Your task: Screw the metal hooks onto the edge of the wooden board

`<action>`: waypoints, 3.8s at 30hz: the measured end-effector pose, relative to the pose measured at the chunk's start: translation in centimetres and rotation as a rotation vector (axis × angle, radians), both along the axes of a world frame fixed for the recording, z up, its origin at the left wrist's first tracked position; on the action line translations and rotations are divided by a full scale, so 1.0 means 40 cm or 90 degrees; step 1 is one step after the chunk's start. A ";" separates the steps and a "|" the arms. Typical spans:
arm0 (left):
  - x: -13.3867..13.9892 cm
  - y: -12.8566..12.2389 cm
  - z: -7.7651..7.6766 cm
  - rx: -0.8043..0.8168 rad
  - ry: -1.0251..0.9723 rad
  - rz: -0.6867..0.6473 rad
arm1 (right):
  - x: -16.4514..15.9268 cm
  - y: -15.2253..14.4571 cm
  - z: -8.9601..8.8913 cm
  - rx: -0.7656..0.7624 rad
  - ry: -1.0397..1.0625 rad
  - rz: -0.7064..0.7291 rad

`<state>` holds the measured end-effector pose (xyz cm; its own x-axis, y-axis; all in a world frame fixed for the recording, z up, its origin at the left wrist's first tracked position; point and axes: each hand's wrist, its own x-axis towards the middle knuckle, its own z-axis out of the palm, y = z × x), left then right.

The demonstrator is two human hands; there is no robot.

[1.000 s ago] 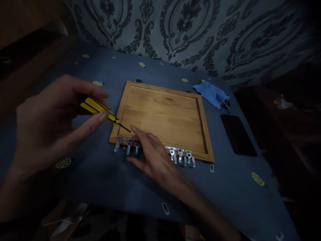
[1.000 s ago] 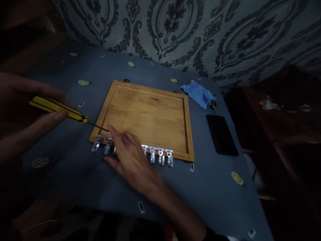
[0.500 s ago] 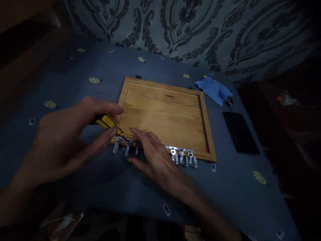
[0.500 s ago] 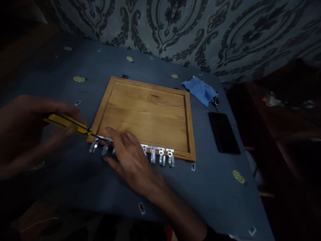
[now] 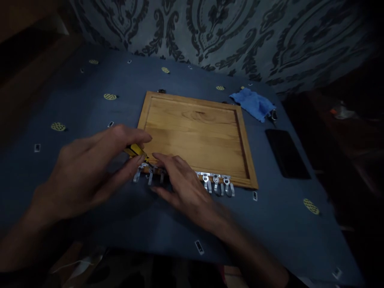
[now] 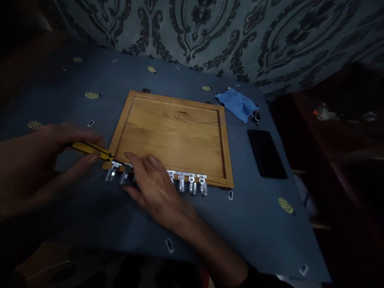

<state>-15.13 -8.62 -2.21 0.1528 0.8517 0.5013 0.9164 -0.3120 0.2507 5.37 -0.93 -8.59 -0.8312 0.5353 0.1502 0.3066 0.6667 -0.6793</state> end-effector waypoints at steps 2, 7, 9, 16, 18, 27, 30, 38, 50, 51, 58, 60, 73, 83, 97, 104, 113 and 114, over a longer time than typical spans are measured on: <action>0.001 0.000 0.003 -0.007 -0.001 -0.015 | 0.001 0.000 0.002 0.001 -0.003 -0.001; 0.010 0.002 0.016 -0.021 -0.016 -0.048 | -0.001 0.000 0.009 -0.005 -0.013 0.006; 0.012 0.005 0.020 -0.025 -0.022 -0.052 | -0.002 0.001 0.008 -0.004 -0.012 0.011; 0.014 0.008 0.020 -0.018 0.018 -0.046 | -0.004 0.003 -0.003 -0.018 0.002 0.012; 0.021 0.011 0.018 0.000 0.020 -0.060 | -0.004 0.003 -0.008 -0.017 0.005 0.013; 0.047 0.014 0.000 0.032 0.041 -0.013 | -0.002 0.002 0.002 -0.025 0.002 0.011; 0.053 0.014 -0.003 0.043 0.053 0.007 | -0.001 0.002 0.007 -0.031 -0.006 0.010; 0.052 0.024 0.008 0.027 0.052 0.012 | -0.010 0.002 0.008 -0.005 -0.039 0.000; 0.047 0.017 0.008 0.022 0.035 0.009 | -0.027 -0.008 0.006 0.094 -0.108 -0.023; 0.046 0.017 0.008 0.021 0.034 0.009 | -0.028 -0.008 0.005 0.099 -0.111 -0.026; 0.045 0.019 0.007 0.019 0.025 0.006 | -0.035 -0.011 0.001 0.119 -0.128 -0.047; 0.046 0.022 0.008 0.001 0.014 0.009 | -0.038 -0.009 0.002 0.111 -0.131 -0.045; 0.047 0.039 0.017 0.013 0.028 0.009 | -0.045 0.003 0.005 0.069 -0.144 -0.046; 0.026 0.025 0.030 -0.057 0.009 -0.056 | -0.042 0.003 0.003 0.072 -0.136 -0.045; 0.010 0.039 0.034 -0.092 -0.003 -0.086 | -0.042 0.003 0.009 0.049 -0.140 -0.042; 0.006 0.042 0.034 -0.085 0.002 -0.097 | -0.042 0.006 0.010 0.046 -0.147 -0.044; -0.010 0.058 0.048 -0.150 -0.019 -0.173 | -0.042 0.006 0.008 0.056 -0.141 -0.047; -0.008 0.058 0.048 -0.149 -0.022 -0.170 | -0.041 0.006 0.006 0.056 -0.137 -0.047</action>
